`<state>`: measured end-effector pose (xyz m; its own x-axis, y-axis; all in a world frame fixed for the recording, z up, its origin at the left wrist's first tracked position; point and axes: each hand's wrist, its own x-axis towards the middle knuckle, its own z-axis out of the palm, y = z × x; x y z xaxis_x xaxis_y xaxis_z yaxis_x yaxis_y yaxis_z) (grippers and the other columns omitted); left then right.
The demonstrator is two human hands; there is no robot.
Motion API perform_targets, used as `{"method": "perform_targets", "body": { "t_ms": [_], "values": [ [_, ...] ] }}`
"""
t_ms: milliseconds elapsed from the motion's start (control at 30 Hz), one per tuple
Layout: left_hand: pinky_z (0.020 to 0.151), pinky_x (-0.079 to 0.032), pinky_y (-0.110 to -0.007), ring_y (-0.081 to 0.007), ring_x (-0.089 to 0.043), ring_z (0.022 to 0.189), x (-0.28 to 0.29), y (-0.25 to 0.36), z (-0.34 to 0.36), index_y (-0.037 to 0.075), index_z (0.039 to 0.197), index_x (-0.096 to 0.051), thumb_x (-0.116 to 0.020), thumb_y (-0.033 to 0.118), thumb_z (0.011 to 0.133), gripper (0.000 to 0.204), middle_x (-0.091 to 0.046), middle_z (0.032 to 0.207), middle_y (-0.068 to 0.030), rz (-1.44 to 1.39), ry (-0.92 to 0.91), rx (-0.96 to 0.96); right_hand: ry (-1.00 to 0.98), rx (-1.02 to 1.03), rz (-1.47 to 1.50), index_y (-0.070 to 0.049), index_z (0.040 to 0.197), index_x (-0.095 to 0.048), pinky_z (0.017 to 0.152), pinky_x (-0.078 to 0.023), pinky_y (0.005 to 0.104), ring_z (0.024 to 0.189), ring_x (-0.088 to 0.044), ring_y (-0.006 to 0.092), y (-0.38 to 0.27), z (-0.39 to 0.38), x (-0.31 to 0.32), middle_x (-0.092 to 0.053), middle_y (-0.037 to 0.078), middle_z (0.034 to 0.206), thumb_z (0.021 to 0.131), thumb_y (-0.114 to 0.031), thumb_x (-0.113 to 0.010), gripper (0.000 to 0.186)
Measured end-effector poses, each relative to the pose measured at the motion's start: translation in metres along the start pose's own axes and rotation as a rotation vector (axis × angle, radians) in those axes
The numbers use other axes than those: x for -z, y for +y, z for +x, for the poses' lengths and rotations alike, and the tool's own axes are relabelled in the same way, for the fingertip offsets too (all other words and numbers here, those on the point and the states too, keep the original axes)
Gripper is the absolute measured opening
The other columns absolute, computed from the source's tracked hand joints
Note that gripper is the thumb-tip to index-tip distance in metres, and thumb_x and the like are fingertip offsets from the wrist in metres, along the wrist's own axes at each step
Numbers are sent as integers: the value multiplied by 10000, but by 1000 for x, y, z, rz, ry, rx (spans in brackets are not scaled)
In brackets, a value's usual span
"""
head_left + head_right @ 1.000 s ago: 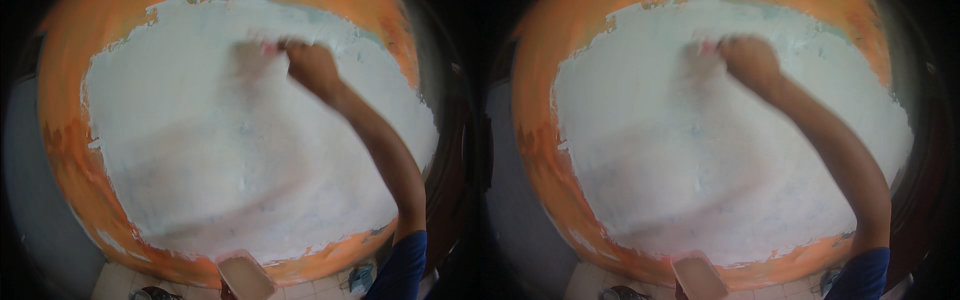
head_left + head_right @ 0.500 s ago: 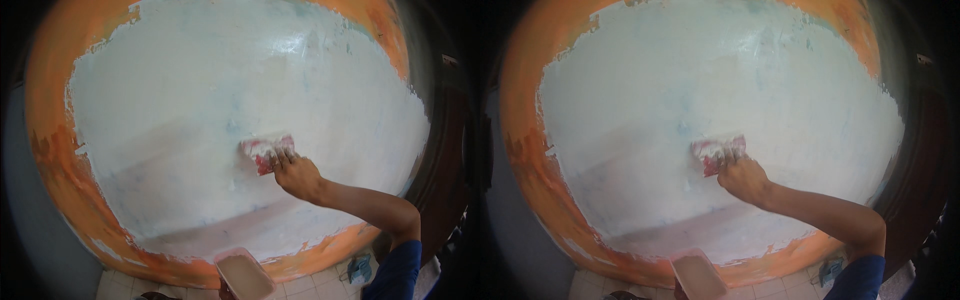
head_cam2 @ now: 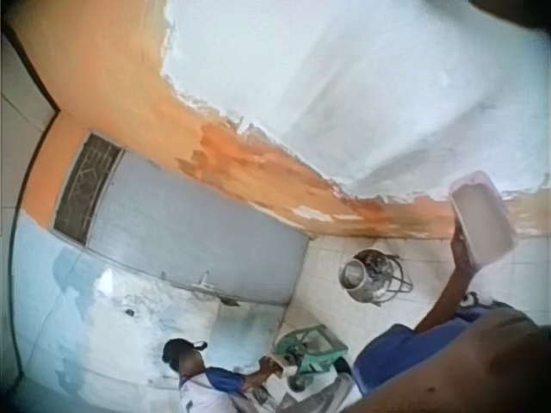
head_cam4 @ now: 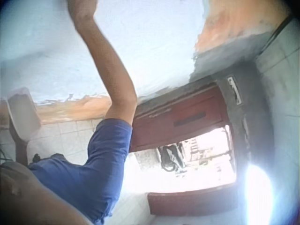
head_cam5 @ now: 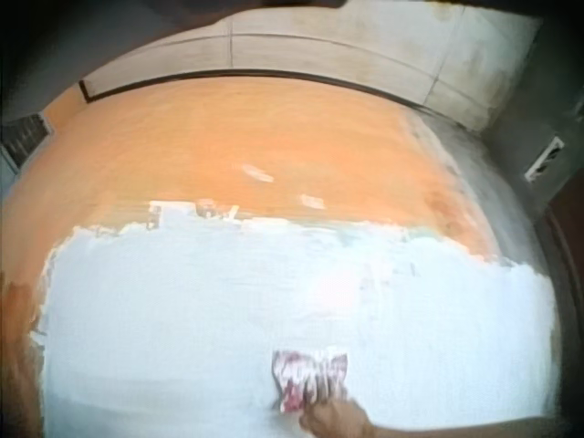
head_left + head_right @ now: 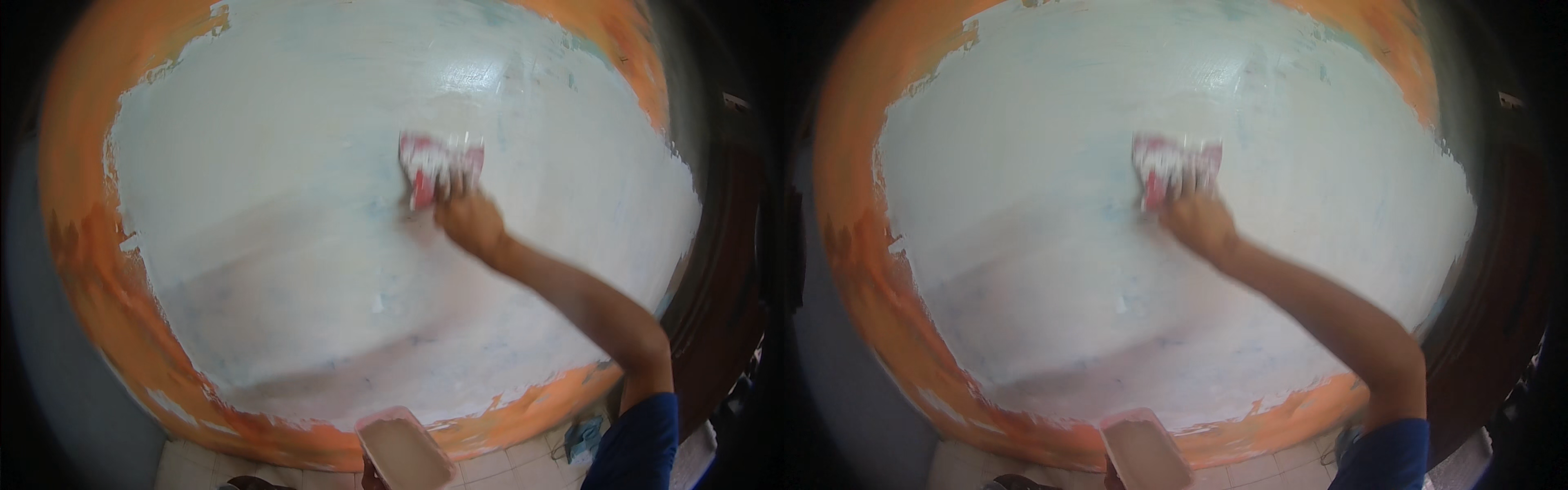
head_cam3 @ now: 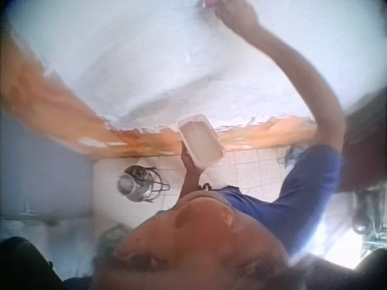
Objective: The person applies putty to a wall using a putty knife, scraping the tool across the surface to fill gaps and then picking up more putty from a plastic container to continue.
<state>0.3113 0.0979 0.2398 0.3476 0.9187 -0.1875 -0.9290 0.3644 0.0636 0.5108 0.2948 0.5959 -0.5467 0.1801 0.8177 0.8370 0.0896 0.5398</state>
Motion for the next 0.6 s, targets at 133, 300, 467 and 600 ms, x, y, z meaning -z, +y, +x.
{"method": "perform_targets", "body": {
  "t_ms": [133,300,467,600],
  "values": [
    [984,-369,-511,-319,-449,1192,-31,1,-12,103,1358,-349,-399,505,892,617,-446,1323,-122,-57,-61,-41,-346,245,-24,153,1135,-458,583,-547,399,821,-619,409,-67,-55,53,-549,351,1028,751,-69,-504,446],
    [978,-379,-505,-309,-456,1187,-45,0,-12,107,1354,-355,-413,494,890,607,-453,1316,-117,31,-92,-54,-20,-102,-166,-20,1051,-540,527,-498,405,555,-606,276,22,59,91,-623,153,705,744,-22,-483,312],
    [966,-390,-508,-309,-470,1170,-10,0,-5,107,1341,-371,-444,487,882,600,-475,1290,-114,24,-12,-132,43,-203,-297,-18,866,-602,622,-513,399,705,-630,326,128,165,98,-630,183,736,731,-19,-515,161],
    [967,-389,-510,-309,-472,1168,-20,-5,-10,109,1342,-370,-455,507,873,621,-474,1290,-123,82,-159,-94,-91,-30,-349,-23,795,-621,610,-525,360,716,-640,278,115,132,65,-638,145,805,733,-28,-533,107]
  ]
}}
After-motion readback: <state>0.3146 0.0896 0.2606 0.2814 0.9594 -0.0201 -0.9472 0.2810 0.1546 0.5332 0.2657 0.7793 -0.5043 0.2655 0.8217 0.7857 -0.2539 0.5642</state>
